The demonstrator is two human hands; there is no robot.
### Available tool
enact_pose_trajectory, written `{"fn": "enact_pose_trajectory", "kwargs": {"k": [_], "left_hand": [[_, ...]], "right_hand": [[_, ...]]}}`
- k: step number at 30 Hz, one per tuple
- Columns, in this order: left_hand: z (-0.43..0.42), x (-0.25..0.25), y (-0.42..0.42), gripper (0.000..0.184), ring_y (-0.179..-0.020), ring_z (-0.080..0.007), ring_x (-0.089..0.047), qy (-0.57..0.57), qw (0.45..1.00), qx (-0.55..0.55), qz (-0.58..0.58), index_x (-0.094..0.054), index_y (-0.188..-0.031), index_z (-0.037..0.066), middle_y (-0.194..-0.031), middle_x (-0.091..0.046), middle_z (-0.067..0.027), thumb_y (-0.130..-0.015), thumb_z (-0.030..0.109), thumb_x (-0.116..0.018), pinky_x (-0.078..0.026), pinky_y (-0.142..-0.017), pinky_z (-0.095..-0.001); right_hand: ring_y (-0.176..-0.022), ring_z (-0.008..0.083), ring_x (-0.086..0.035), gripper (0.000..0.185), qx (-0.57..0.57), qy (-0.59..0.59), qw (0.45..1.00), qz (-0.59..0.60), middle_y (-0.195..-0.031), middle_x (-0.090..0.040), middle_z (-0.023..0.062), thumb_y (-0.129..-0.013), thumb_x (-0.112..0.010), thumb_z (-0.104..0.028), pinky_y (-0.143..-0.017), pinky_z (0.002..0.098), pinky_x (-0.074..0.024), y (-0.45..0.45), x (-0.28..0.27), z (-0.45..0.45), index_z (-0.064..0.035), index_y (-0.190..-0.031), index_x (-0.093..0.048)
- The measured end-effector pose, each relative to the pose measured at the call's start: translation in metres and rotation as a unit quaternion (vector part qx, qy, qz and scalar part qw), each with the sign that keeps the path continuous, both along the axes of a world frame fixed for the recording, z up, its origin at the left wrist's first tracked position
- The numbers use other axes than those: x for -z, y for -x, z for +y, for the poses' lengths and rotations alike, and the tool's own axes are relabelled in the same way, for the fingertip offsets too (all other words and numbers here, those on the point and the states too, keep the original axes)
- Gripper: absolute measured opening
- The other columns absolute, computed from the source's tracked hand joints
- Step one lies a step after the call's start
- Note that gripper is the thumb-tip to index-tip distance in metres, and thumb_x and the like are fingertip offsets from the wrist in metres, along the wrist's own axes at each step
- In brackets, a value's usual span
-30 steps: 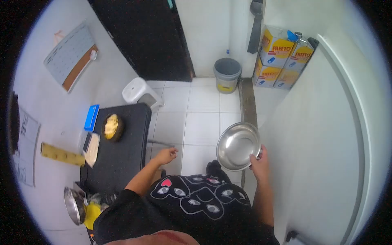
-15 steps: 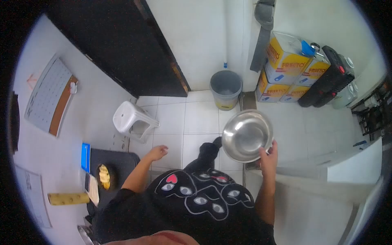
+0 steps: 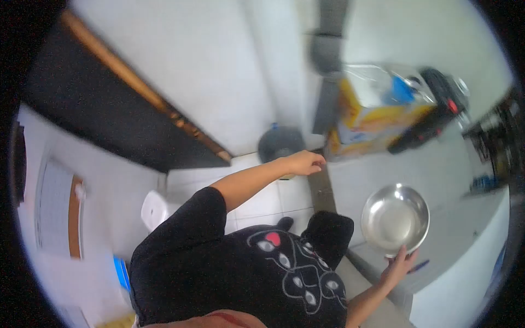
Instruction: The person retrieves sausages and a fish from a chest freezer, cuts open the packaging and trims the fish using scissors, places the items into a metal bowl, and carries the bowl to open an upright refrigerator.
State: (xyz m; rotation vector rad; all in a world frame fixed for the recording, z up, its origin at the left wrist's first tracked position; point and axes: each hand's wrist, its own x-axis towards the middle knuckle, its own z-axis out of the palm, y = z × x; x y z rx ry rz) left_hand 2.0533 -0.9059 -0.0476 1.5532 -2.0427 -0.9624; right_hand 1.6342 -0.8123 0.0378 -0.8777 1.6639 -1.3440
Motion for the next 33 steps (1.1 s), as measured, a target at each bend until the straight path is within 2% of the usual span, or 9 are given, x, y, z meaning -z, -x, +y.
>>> {"fn": "enact_pose_trajectory", "kwargs": {"k": [5, 9, 12, 16, 18, 20, 23, 28, 33], "left_hand": [[-0.109, -0.029, 0.113, 0.033, -0.086, -0.0247, -0.062, -0.024, 0.985, 0.155, 0.065, -0.058, -0.111, 0.005, -0.1, -0.064, -0.0137, -0.082, 0.019, -0.061, -0.048, -0.077, -0.0355], [-0.177, -0.036, 0.165, 0.035, -0.082, -0.0217, -0.062, -0.03, 0.982, 0.179, 0.059, -0.057, -0.112, 0.005, -0.099, -0.065, -0.0126, -0.081, 0.018, -0.063, -0.049, -0.075, -0.0328], [-0.234, -0.05, 0.202, 0.032, -0.083, -0.0242, -0.062, -0.06, 0.981, 0.184, 0.023, -0.058, -0.112, 0.006, -0.1, -0.064, -0.0136, -0.082, 0.018, -0.062, -0.049, -0.074, -0.0339], [-0.285, -0.083, 0.244, 0.032, -0.084, -0.0247, -0.062, -0.134, 0.972, 0.192, -0.029, -0.058, -0.111, 0.006, -0.098, -0.064, -0.0139, -0.082, 0.017, -0.061, -0.049, -0.075, -0.0339], [-0.305, -0.08, 0.257, 0.032, -0.086, -0.0229, -0.062, -0.088, 0.969, 0.232, 0.016, -0.058, -0.111, 0.004, -0.098, -0.064, -0.0134, -0.082, 0.016, -0.061, -0.049, -0.076, -0.0334], [-0.325, -0.068, 0.267, 0.033, -0.087, -0.0202, -0.061, -0.127, 0.957, 0.258, 0.037, -0.055, -0.117, 0.005, -0.101, -0.063, -0.0132, -0.087, 0.018, -0.057, -0.049, -0.074, -0.0318], [-0.346, -0.103, 0.311, 0.039, -0.087, -0.0188, -0.06, -0.387, 0.89, 0.207, 0.123, -0.048, -0.125, 0.007, -0.107, -0.06, -0.0126, -0.092, 0.028, -0.05, -0.049, -0.072, -0.0298], [-0.38, -0.163, 0.398, 0.048, -0.085, -0.0167, -0.059, -0.439, 0.837, 0.268, 0.189, -0.04, -0.13, 0.006, -0.109, -0.058, -0.0106, -0.096, 0.039, -0.039, -0.048, -0.07, -0.0284], [-0.444, -0.175, 0.458, 0.044, -0.083, -0.0154, -0.059, -0.418, 0.831, 0.338, 0.14, -0.043, -0.128, 0.005, -0.103, -0.06, -0.0089, -0.096, 0.035, -0.041, -0.048, -0.07, -0.0277]], "right_hand": [[-0.08, 0.0156, -0.058, 0.054, 0.096, 0.007, 0.995, -0.017, -0.107, -0.053, 0.0116, -0.085, -0.057, -0.018, -0.048, 0.0246, -0.0451, 0.035, -0.013, -0.054, -0.0048, -0.133, -0.035], [-0.069, 0.0138, -0.057, 0.05, 0.137, 0.036, 0.989, -0.042, -0.096, -0.054, 0.0105, -0.085, -0.057, -0.013, -0.045, 0.0239, -0.0464, 0.076, 0.011, -0.107, -0.0025, -0.129, -0.037], [-0.062, 0.0101, -0.056, 0.05, 0.154, -0.035, 0.987, -0.03, -0.093, -0.057, 0.0078, -0.085, -0.055, -0.013, -0.043, 0.02, -0.0442, 0.102, 0.002, -0.153, -0.0046, -0.131, -0.036], [-0.066, 0.013, -0.058, 0.05, 0.145, -0.032, 0.988, -0.049, -0.095, -0.058, 0.0092, -0.083, -0.057, -0.013, -0.044, 0.0232, -0.0457, 0.136, -0.029, -0.195, -0.0039, -0.128, -0.037], [-0.067, 0.0138, -0.058, 0.055, 0.154, -0.038, 0.986, -0.048, -0.097, -0.058, 0.0105, -0.082, -0.057, -0.012, -0.045, 0.0225, -0.0451, 0.154, -0.045, -0.2, -0.004, -0.131, -0.034], [-0.065, 0.0131, -0.058, 0.057, 0.193, -0.079, 0.976, -0.057, -0.095, -0.058, 0.0108, -0.081, -0.058, -0.011, -0.044, 0.0224, -0.0444, 0.162, -0.091, -0.208, -0.0032, -0.132, -0.032], [-0.061, 0.0121, -0.058, 0.059, 0.216, -0.056, 0.974, -0.05, -0.091, -0.059, 0.0102, -0.081, -0.058, -0.011, -0.044, 0.0232, -0.045, 0.172, -0.107, -0.211, -0.002, -0.133, -0.03], [-0.06, 0.0127, -0.059, 0.059, 0.201, -0.056, 0.965, -0.156, -0.091, -0.06, 0.0102, -0.082, -0.056, -0.011, -0.043, 0.0238, -0.047, 0.19, -0.115, -0.225, -0.0027, -0.134, -0.03], [-0.063, 0.0147, -0.061, 0.056, 0.349, -0.008, 0.924, -0.154, -0.096, -0.06, 0.0105, -0.082, -0.056, -0.013, -0.044, 0.0244, -0.0486, 0.191, -0.098, -0.241, -0.0048, -0.132, -0.033]]}}
